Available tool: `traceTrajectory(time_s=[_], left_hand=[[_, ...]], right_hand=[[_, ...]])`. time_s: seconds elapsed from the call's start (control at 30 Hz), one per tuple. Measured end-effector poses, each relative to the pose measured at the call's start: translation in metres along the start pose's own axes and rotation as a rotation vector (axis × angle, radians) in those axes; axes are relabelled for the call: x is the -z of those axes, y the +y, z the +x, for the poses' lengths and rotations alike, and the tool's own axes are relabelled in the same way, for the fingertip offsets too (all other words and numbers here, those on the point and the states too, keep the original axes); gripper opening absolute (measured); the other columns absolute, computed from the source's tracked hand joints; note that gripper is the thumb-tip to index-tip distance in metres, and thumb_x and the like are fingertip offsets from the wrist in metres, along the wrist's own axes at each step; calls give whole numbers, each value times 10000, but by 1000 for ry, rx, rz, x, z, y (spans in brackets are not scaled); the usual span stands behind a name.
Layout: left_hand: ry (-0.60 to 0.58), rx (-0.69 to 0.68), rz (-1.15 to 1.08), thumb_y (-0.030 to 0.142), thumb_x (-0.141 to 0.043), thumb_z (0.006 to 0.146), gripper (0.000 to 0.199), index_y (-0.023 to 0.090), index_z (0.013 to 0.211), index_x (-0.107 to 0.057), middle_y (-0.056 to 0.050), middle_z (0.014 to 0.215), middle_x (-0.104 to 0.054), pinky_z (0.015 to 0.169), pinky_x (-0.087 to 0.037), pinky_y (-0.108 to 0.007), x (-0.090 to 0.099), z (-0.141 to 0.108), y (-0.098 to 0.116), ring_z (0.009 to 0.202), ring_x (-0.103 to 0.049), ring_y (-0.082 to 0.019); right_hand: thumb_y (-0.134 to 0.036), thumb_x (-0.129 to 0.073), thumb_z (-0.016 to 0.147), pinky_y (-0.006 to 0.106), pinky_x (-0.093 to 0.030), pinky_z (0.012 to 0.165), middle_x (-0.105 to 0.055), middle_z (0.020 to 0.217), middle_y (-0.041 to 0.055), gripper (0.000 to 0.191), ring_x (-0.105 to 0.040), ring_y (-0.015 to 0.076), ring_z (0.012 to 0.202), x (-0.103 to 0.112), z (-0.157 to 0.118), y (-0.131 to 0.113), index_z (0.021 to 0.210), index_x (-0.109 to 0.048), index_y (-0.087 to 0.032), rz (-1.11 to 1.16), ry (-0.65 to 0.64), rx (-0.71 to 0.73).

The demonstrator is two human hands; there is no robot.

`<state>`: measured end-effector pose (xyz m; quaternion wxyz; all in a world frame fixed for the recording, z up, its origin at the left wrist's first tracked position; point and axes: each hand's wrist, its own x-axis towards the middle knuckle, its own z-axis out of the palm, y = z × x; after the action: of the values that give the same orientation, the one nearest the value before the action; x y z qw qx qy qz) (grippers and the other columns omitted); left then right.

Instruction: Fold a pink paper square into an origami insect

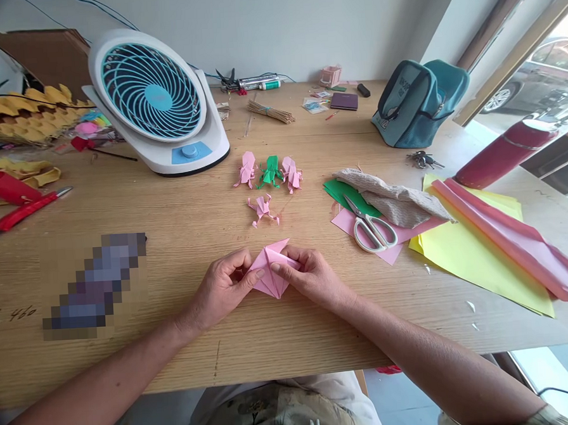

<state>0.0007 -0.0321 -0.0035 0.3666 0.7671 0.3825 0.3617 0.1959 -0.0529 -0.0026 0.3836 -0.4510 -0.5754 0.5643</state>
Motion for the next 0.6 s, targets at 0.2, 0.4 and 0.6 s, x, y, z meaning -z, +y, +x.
traceTrajectory(time_s=[0.2,0.4,0.6], left_hand=[[-25,68,-31,252,-603,868,289,169,644,-440,53,626,-421,551,-304,-207,-1,-1,-1,594,-373,-82],[-73,168,-116,330,-637,850,337,163,621,-454,53,604,-404,527,-296,-204,2,0,-7,578,-367,-80],[-126,210,-135,353,-652,838,354,159,610,-463,58,588,-395,516,-283,-202,8,1,-6,563,-357,-75]], right_hand=[[-594,-684,792,249,-349,584,-509,690,-11,446,-425,117,627,-1,2,6,742,-561,-168,46,-10,-6],[-512,-617,879,257,-409,649,-563,761,10,359,-498,137,707,2,-2,-2,801,-600,-162,-35,45,66],[-456,-611,887,245,-402,577,-571,715,-3,310,-499,121,639,7,-3,2,773,-572,-171,-111,94,46]])
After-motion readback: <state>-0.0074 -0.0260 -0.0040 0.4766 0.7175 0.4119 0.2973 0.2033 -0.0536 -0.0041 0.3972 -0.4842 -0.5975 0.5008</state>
